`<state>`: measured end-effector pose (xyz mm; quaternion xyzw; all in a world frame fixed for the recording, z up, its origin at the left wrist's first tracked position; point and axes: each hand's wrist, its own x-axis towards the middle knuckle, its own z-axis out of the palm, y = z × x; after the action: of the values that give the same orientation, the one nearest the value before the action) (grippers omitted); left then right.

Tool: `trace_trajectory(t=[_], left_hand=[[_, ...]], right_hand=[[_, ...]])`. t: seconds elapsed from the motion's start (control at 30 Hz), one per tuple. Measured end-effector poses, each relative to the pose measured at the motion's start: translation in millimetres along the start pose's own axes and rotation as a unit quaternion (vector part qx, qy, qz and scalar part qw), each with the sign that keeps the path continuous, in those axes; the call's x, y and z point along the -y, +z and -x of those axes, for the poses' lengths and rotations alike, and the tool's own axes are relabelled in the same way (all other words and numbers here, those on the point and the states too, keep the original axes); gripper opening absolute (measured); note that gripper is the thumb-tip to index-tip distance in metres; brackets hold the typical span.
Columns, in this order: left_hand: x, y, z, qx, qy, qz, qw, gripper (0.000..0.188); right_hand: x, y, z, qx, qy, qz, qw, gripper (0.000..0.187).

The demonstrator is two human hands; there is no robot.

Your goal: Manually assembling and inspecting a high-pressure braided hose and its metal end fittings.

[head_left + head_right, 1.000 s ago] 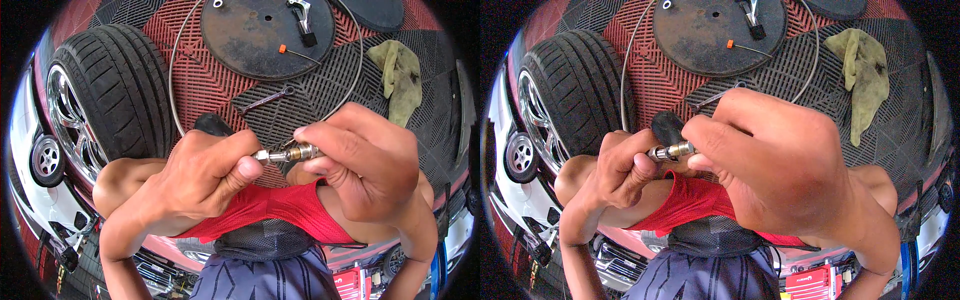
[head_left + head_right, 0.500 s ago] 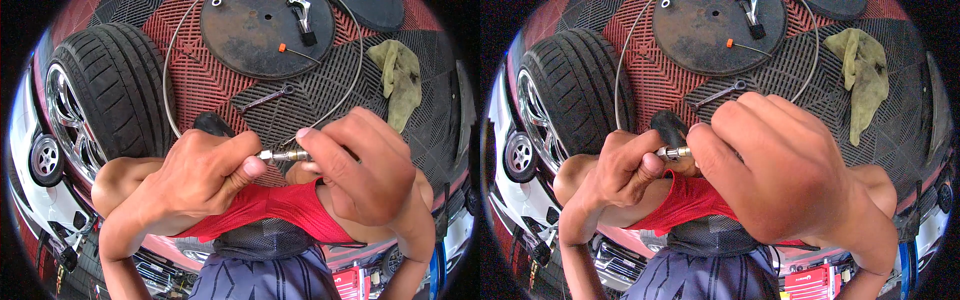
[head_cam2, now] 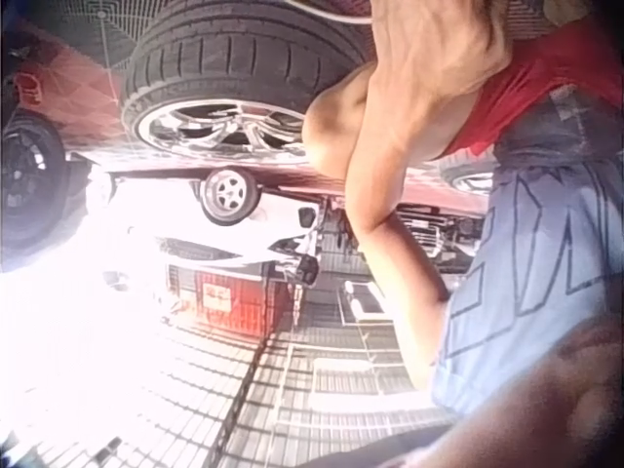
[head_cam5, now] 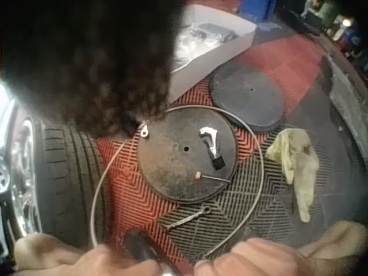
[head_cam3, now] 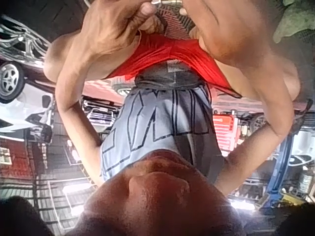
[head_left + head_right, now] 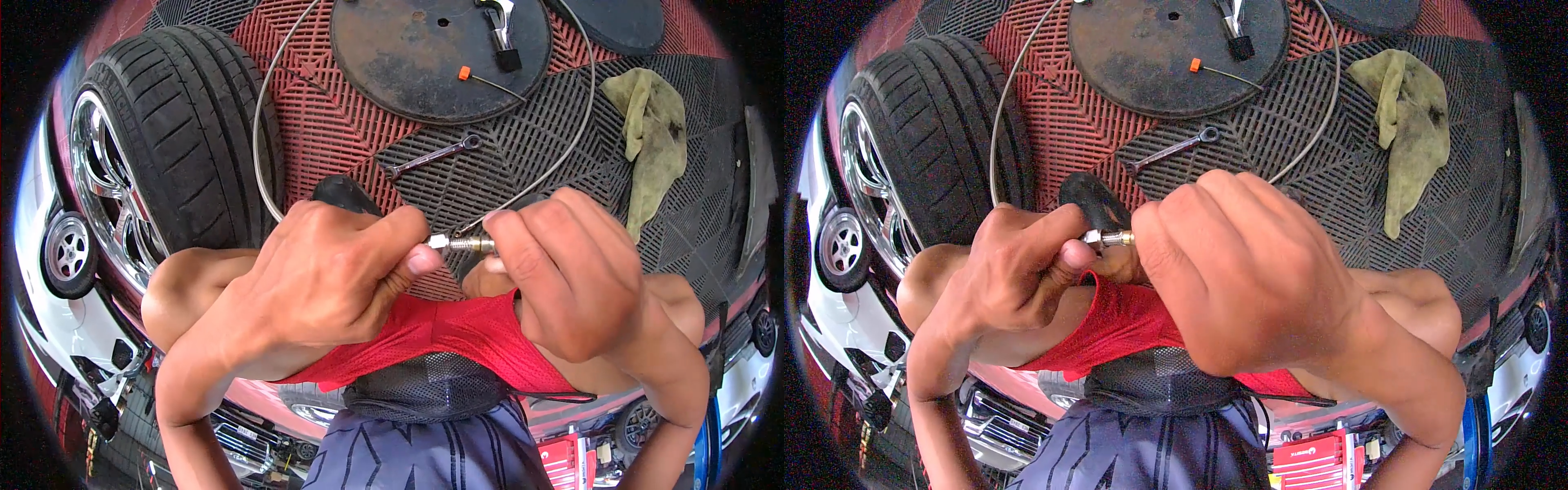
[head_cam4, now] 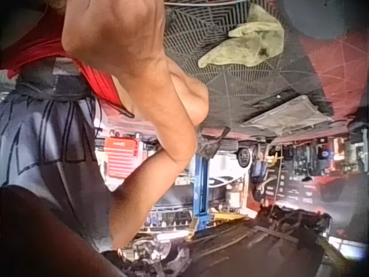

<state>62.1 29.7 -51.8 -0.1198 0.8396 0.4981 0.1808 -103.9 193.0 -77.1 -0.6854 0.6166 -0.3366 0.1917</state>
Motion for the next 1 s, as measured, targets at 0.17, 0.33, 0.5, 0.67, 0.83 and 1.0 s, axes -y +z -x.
trace_trajectory(t=[0.17,0.33,0.5,0.67,0.83,1.0], left_hand=[[-0.6,1.5,1.2,-0.022,0.018,-0.036,0.999,0.025],[2.7,7.3,1.2,-0.013,0.022,-0.028,0.999,0.025],[-2.3,9.6,1.1,-0.004,0.001,-0.029,1.0,0.025],[4.0,14.2,2.6,-0.025,0.053,-0.1,0.993,0.026],[7.0,14.7,4.7,0.014,0.068,-0.131,0.989,0.029],[9.5,20.6,5.2,0.043,0.089,-0.134,0.986,0.032]], right_hand=[[0.4,6.1,2.3,-0.002,0.036,-0.055,0.998,0.022],[1.5,6.9,4.7,0.013,0.07,-0.095,0.993,0.021],[3.0,11.1,9.3,0.006,0.084,-0.108,0.991,0.019],[6.6,6.1,9.0,0.056,0.14,-0.163,0.975,0.013],[2.9,9.8,12.0,0.084,0.17,-0.257,0.948,0.01],[1.5,10.9,15.0,0.137,0.208,-0.309,0.918,0.01]])
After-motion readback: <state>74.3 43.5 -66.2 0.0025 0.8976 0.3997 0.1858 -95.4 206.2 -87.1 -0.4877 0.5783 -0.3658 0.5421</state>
